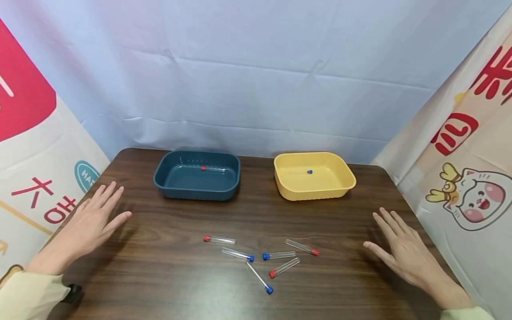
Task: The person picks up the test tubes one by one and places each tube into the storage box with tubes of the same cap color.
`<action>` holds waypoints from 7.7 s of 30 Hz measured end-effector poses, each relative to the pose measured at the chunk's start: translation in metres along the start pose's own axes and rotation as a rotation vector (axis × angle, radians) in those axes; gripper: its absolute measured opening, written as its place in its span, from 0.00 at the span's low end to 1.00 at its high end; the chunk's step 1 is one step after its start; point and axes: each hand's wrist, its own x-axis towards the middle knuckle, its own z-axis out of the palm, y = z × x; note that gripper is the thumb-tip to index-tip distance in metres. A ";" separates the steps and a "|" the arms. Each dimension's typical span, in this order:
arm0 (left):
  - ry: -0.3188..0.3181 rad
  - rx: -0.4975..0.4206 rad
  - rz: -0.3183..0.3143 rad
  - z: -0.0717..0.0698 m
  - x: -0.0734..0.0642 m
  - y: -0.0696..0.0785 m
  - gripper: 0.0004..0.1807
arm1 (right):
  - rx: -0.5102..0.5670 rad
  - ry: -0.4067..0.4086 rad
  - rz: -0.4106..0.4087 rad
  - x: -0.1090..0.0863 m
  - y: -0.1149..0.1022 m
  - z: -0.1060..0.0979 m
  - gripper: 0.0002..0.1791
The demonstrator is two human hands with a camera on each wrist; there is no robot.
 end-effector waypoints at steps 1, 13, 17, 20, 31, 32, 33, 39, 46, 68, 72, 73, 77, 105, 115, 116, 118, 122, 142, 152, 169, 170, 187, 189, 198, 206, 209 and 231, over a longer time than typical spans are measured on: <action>0.002 -0.007 -0.003 0.000 0.001 0.001 0.44 | 0.011 0.007 -0.004 0.002 -0.002 0.000 0.45; 0.070 -0.134 -0.048 0.001 0.014 0.018 0.43 | 0.093 0.000 0.049 0.016 -0.040 0.000 0.33; 0.104 -0.188 -0.077 0.000 0.023 0.024 0.42 | 0.095 0.017 0.055 0.022 -0.054 -0.001 0.30; 0.126 -0.228 -0.097 -0.001 0.027 0.028 0.41 | 0.093 0.034 0.046 0.028 -0.064 0.000 0.28; 0.127 -0.336 -0.134 0.006 0.049 0.036 0.38 | 0.179 0.074 -0.031 0.042 -0.091 0.007 0.25; 0.123 -0.344 -0.137 0.007 0.052 0.036 0.38 | 0.193 0.069 -0.032 0.043 -0.093 0.008 0.24; 0.116 -0.354 -0.142 0.007 0.055 0.035 0.38 | 0.205 0.065 -0.034 0.044 -0.095 0.008 0.24; 0.062 -0.415 -0.170 0.007 0.069 0.035 0.39 | 0.235 0.033 -0.045 0.052 -0.109 0.013 0.22; 0.031 -0.493 -0.208 0.008 0.082 0.032 0.39 | 0.249 0.000 -0.086 0.057 -0.122 0.021 0.20; -0.075 -0.543 -0.237 0.029 0.113 0.025 0.39 | 0.217 -0.094 -0.066 0.052 -0.138 0.041 0.16; -0.096 -0.536 -0.216 0.031 0.115 0.025 0.40 | 0.211 -0.115 -0.048 0.051 -0.138 0.041 0.16; -0.101 -0.535 -0.211 0.032 0.116 0.024 0.40 | 0.210 -0.118 -0.044 0.051 -0.138 0.041 0.16; -0.126 -0.514 -0.185 0.033 0.118 0.024 0.40 | 0.206 -0.128 -0.033 0.051 -0.137 0.043 0.16; -0.222 -0.450 -0.136 0.030 0.098 0.029 0.48 | 0.196 -0.127 -0.046 0.055 -0.134 0.047 0.12; -0.229 -0.441 -0.102 0.027 0.080 0.033 0.49 | 0.206 -0.131 -0.031 0.059 -0.133 0.048 0.10; -0.229 -0.441 -0.099 0.027 0.079 0.033 0.49 | 0.206 -0.129 -0.028 0.059 -0.133 0.048 0.09; -0.229 -0.439 -0.095 0.026 0.077 0.035 0.50 | 0.206 -0.123 -0.026 0.059 -0.132 0.049 0.09; -0.232 -0.439 -0.085 0.024 0.071 0.036 0.51 | 0.206 -0.123 -0.016 0.060 -0.132 0.049 0.08; -0.221 -0.436 -0.061 0.018 0.052 0.039 0.50 | 0.264 -0.188 0.139 0.077 -0.137 0.054 0.05; -0.231 -0.460 -0.057 0.021 0.051 0.040 0.50 | 0.291 -0.211 0.191 0.081 -0.142 0.055 0.09; -0.221 -0.456 -0.067 0.022 0.048 0.040 0.50 | 0.296 -0.243 0.311 0.086 -0.152 0.057 0.21; -0.220 -0.456 -0.067 0.022 0.048 0.040 0.50 | 0.298 -0.246 0.314 0.086 -0.152 0.057 0.22; -0.225 -0.456 -0.067 0.021 0.049 0.040 0.50 | 0.443 -0.302 0.112 0.090 -0.121 0.050 0.38; -0.225 -0.456 -0.067 0.021 0.049 0.040 0.50 | 0.441 -0.306 0.090 0.091 -0.120 0.051 0.40; -0.227 -0.459 -0.066 0.021 0.049 0.040 0.51 | 0.442 -0.350 0.029 0.097 -0.116 0.053 0.45; -0.227 -0.455 -0.067 0.022 0.049 0.039 0.50 | 0.412 -0.396 0.029 0.102 -0.113 0.054 0.50; -0.226 -0.458 -0.069 0.022 0.049 0.039 0.50 | 0.403 -0.413 0.033 0.104 -0.113 0.054 0.51; -0.225 -0.464 -0.067 0.022 0.050 0.037 0.51 | 0.339 -0.505 0.057 0.112 -0.114 0.052 0.53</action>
